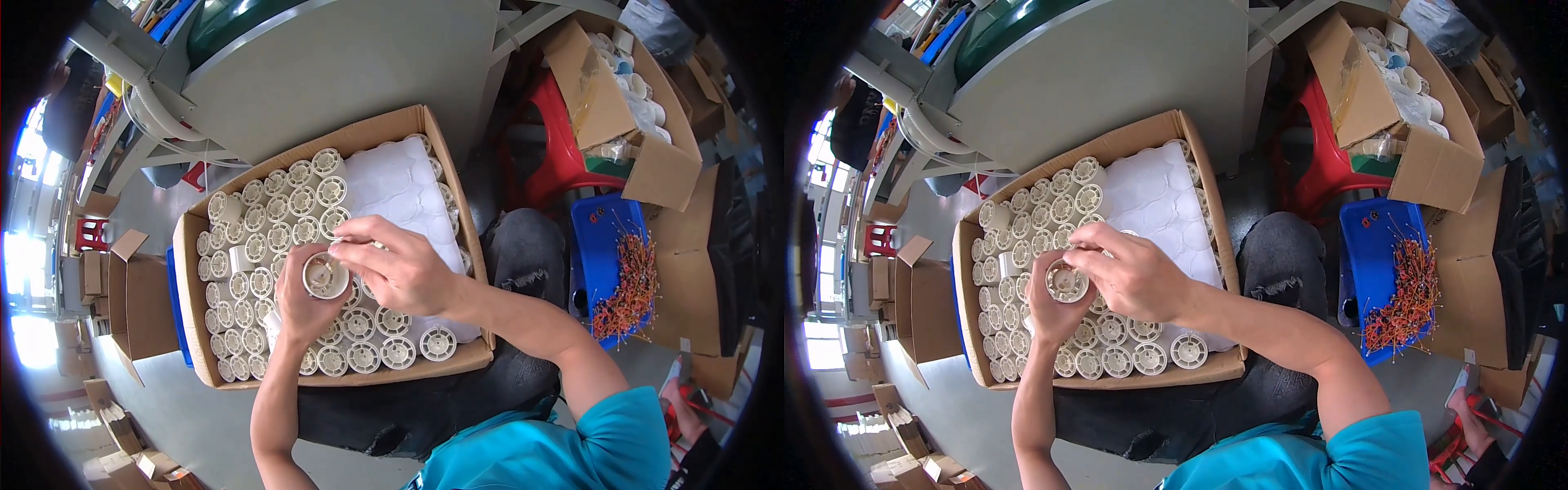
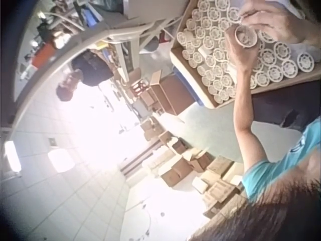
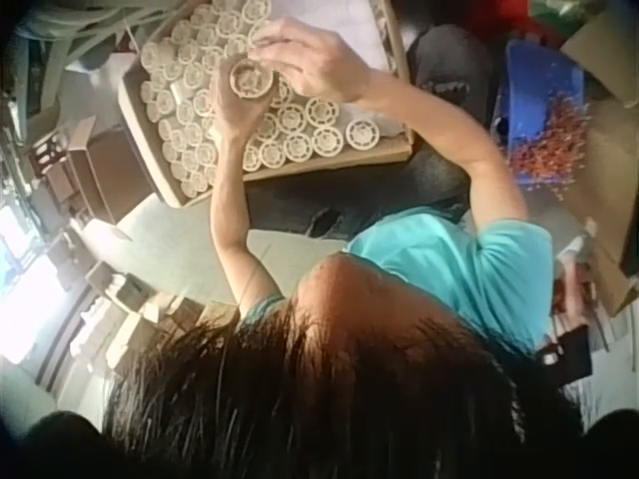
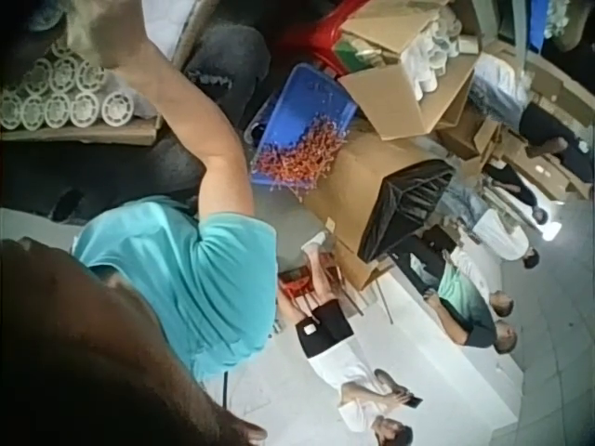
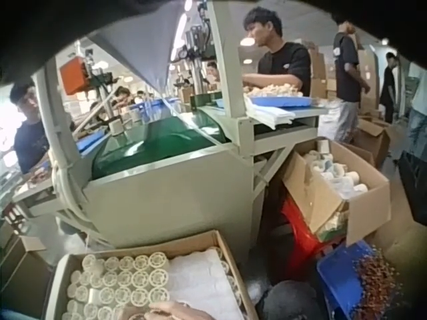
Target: The person assembles small electrical components into plastic light housing units by hand, taking components from a component tray and wiring from a cardboard box.
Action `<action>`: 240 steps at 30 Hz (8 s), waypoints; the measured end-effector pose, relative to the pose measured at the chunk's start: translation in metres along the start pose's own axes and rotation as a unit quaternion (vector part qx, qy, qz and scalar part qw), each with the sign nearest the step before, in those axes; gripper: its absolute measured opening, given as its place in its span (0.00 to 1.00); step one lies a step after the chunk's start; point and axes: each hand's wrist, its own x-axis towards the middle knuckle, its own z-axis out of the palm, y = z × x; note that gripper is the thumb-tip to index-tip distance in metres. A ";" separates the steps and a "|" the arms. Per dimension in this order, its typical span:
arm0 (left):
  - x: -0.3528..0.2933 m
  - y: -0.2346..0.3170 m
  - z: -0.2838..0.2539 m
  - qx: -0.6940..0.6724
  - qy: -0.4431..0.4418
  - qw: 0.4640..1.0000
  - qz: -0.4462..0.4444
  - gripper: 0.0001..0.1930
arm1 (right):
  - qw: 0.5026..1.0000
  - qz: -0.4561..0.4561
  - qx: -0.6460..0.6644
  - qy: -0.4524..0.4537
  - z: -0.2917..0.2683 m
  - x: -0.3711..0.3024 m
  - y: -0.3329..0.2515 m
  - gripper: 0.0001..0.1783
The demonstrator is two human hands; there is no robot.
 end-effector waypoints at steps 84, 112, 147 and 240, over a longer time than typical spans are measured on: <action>-0.004 0.012 0.005 0.029 -0.052 0.998 0.021 0.27 | 0.979 0.153 0.079 -0.109 0.009 -0.012 -0.003 0.07; 0.190 -0.014 -0.071 0.075 0.224 0.968 0.082 0.31 | 0.961 0.221 0.130 0.099 -0.029 0.022 0.013 0.15; 0.044 0.042 0.019 0.079 -0.129 0.988 0.008 0.25 | 0.807 0.362 0.329 0.330 -0.042 0.025 0.056 0.15; -0.004 -0.010 0.000 -0.008 0.043 0.998 -0.045 0.28 | 0.989 0.100 0.106 -0.004 -0.014 0.005 -0.004 0.17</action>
